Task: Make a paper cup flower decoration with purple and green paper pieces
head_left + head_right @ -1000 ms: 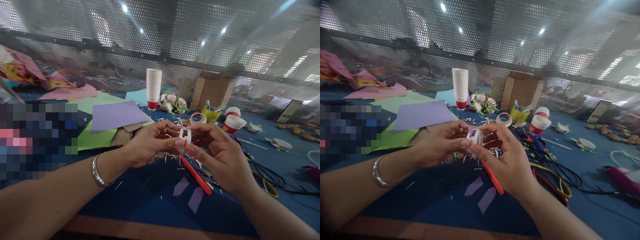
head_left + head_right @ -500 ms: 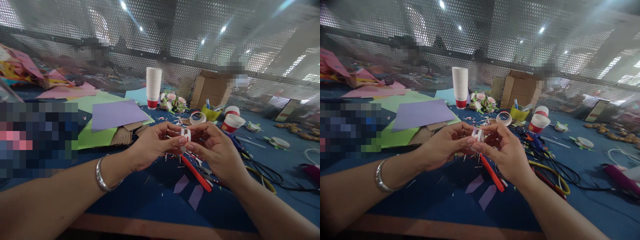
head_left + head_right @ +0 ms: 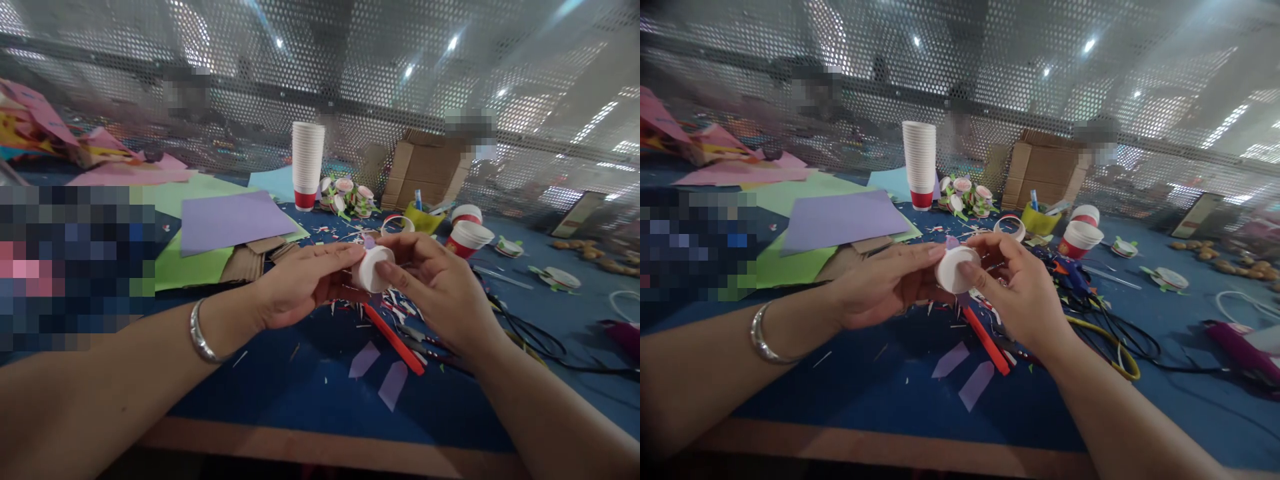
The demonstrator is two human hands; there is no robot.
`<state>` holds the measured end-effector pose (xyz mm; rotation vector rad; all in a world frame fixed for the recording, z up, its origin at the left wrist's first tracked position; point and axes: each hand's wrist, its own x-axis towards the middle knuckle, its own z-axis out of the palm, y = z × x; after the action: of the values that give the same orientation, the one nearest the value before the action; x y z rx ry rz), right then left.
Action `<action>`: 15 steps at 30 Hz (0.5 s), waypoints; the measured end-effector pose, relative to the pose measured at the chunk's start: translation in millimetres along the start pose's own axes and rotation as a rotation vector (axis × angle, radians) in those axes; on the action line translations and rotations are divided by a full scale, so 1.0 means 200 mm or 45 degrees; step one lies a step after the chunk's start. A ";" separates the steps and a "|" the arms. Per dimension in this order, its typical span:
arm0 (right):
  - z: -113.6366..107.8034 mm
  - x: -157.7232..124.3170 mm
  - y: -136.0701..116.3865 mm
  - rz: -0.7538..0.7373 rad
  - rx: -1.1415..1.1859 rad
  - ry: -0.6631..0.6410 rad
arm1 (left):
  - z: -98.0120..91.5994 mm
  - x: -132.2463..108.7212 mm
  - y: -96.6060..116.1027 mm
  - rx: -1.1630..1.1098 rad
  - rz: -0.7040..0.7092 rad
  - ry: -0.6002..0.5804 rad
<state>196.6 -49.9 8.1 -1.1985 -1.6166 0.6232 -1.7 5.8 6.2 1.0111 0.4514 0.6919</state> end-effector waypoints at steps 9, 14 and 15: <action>-0.01 0.00 -0.01 0.021 0.018 -0.018 | -0.01 -0.01 -0.01 0.564 0.256 -0.007; -0.02 0.00 -0.02 0.051 0.021 0.043 | -0.01 -0.01 0.00 0.819 0.289 -0.103; -0.02 0.01 -0.01 0.062 0.047 0.035 | -0.01 -0.01 0.00 0.848 0.281 -0.142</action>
<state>199.1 -50.4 12.5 -1.2169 -1.5509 0.6623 -5.0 5.5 5.4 1.7390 0.4877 0.6897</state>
